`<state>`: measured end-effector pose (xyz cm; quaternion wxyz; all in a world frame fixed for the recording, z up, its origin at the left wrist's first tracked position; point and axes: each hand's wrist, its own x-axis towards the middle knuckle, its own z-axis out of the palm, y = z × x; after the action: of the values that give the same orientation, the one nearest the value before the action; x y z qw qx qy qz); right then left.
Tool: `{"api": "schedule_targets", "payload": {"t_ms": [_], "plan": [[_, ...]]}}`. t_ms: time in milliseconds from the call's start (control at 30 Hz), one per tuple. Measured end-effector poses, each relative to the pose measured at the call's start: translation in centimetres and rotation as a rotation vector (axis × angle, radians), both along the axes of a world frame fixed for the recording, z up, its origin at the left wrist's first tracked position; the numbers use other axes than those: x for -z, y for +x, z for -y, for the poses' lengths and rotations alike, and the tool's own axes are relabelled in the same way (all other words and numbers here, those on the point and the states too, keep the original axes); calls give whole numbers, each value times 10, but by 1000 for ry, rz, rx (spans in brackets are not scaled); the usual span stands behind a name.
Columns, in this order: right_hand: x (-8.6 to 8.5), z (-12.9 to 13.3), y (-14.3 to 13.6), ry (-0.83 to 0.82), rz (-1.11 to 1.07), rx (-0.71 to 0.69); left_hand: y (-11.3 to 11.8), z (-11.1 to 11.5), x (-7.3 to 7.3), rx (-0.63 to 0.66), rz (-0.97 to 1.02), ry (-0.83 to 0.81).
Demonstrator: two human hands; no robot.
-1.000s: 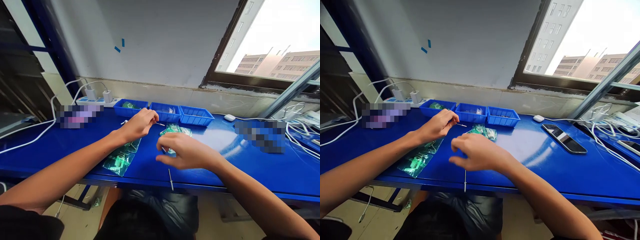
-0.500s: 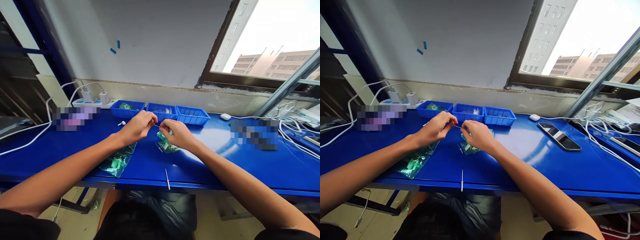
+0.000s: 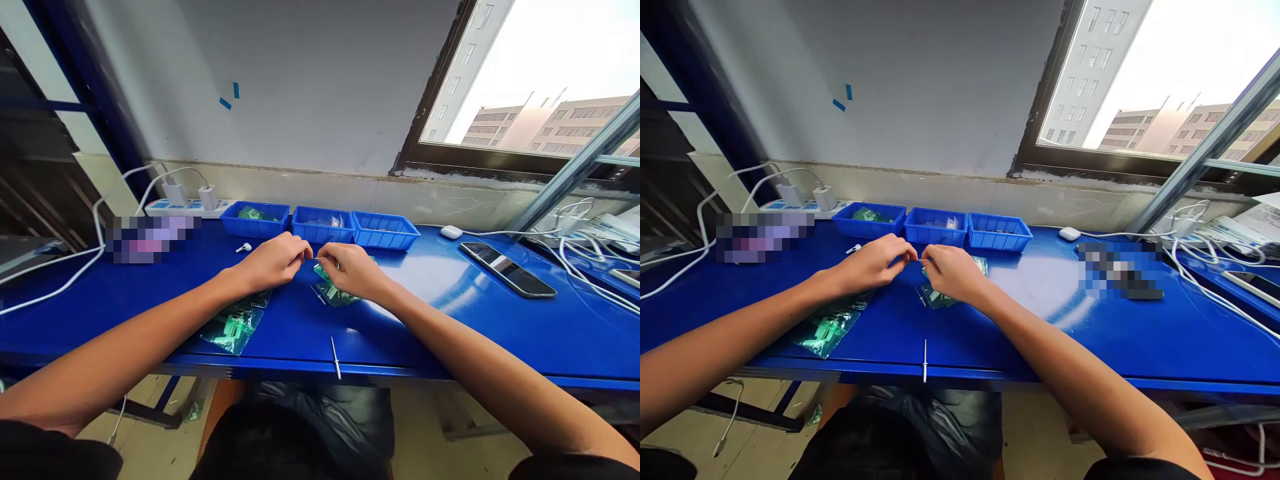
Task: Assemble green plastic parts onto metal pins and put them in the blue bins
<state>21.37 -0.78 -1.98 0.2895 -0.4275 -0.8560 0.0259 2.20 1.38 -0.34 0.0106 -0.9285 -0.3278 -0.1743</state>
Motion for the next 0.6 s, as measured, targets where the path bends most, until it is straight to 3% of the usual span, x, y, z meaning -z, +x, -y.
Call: {"api": "schedule_targets", "payload": {"t_ms": [600], "plan": [[-1, 1, 0, -17, 64, 89, 5, 6, 1, -45, 39, 17]]}}
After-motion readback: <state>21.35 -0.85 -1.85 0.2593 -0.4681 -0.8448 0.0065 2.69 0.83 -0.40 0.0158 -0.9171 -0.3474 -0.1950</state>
